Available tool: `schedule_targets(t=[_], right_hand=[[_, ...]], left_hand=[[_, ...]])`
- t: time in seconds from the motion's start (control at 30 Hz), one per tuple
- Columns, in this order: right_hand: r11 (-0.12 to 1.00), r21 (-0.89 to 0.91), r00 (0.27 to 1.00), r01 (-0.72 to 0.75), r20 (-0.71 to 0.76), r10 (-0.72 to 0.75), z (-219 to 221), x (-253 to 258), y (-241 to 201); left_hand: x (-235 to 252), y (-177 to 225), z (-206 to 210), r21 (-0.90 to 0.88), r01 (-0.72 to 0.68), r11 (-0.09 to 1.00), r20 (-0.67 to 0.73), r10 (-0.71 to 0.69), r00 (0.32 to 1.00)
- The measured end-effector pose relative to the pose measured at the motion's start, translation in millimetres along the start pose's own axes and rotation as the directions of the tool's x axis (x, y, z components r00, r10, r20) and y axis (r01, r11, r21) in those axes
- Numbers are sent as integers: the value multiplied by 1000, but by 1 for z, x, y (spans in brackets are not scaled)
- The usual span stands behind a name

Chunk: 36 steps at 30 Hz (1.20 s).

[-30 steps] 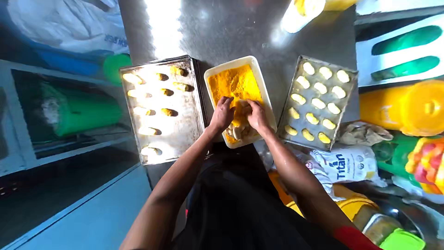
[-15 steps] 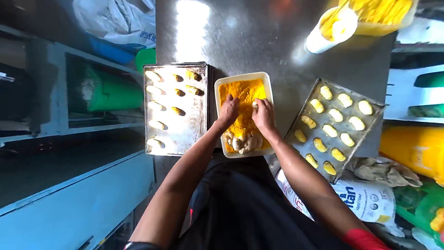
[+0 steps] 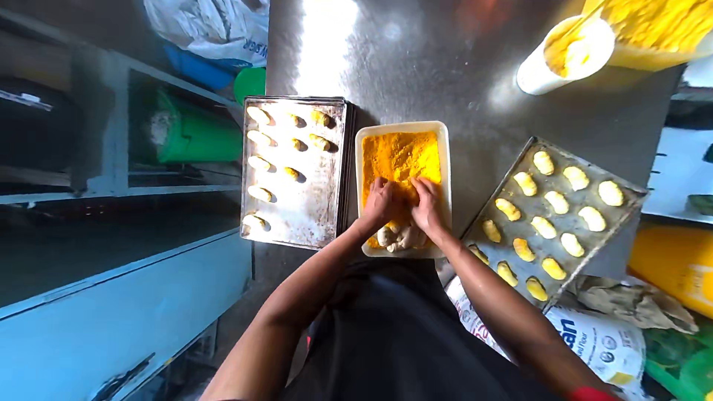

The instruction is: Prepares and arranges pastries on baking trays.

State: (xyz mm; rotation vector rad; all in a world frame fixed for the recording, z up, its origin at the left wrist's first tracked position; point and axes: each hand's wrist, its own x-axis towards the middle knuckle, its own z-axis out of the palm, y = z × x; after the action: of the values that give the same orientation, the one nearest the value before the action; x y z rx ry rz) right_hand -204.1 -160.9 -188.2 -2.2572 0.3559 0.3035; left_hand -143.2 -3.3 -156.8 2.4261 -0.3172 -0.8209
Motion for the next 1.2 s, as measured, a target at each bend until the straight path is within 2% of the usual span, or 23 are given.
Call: schedule_targets(t=[0.1, 0.2, 0.23, 0.33, 0.4, 0.5, 0.57, 0.67, 0.73, 0.83, 0.9, 1.03, 1.13, 1.2], right_hand=[[988, -152, 1000, -1, -29, -4, 3, 4, -7], [999, 3, 996, -48, 74, 48, -7, 15, -8], [999, 1, 996, -53, 68, 53, -9, 15, -6], [976, -216, 1000, -4, -1, 4, -3, 10, -4], [962, -273, 1000, 26, 13, -23, 0, 12, -8], [980, -196, 999, -27, 27, 33, -11, 9, -23], [989, -150, 999, -10, -33, 5, -18, 4, -31], [986, -163, 999, 22, -22, -26, -13, -1, -24], [983, -184, 1000, 16, 3, -16, -13, -6, -25], [967, -254, 999, 7, -42, -18, -15, -22, -34], [947, -306, 995, -98, -49, 87, -10, -30, -32], [960, -238, 954, -149, -289, 76, -9, -42, -64], [994, -98, 928, -52, -373, 12, 5, -45, -108], [1000, -1, 950, -10, -311, 9, 26, -40, -146]], left_hand=[[-3, 4, -15, 102, -47, 994, -50, 53, 997], [-7, 10, -25, 68, 30, 997, -8, -30, 1000], [-10, 12, -26, 98, 68, 993, 9, -69, 998], [-5, 12, -17, 305, 83, 949, 1, -87, 996], [10, 9, -10, 336, 43, 941, -11, -42, 999], [24, -5, 0, 341, 62, 938, -29, -56, 998], [24, -4, -1, 379, 95, 920, -38, -87, 996], [9, 3, -2, 442, 12, 897, 19, -23, 1000], [-1, 8, -6, 352, -60, 934, 75, 36, 997], [-8, 7, -21, 192, -130, 973, 165, 99, 981], [-8, 2, -25, 134, -186, 973, 181, 160, 970], [-18, -11, -51, 98, -405, 909, 192, 382, 904], [-43, -42, -93, -57, -479, 876, 69, 482, 873], [-60, -87, -122, -114, -420, 900, 3, 423, 906]])
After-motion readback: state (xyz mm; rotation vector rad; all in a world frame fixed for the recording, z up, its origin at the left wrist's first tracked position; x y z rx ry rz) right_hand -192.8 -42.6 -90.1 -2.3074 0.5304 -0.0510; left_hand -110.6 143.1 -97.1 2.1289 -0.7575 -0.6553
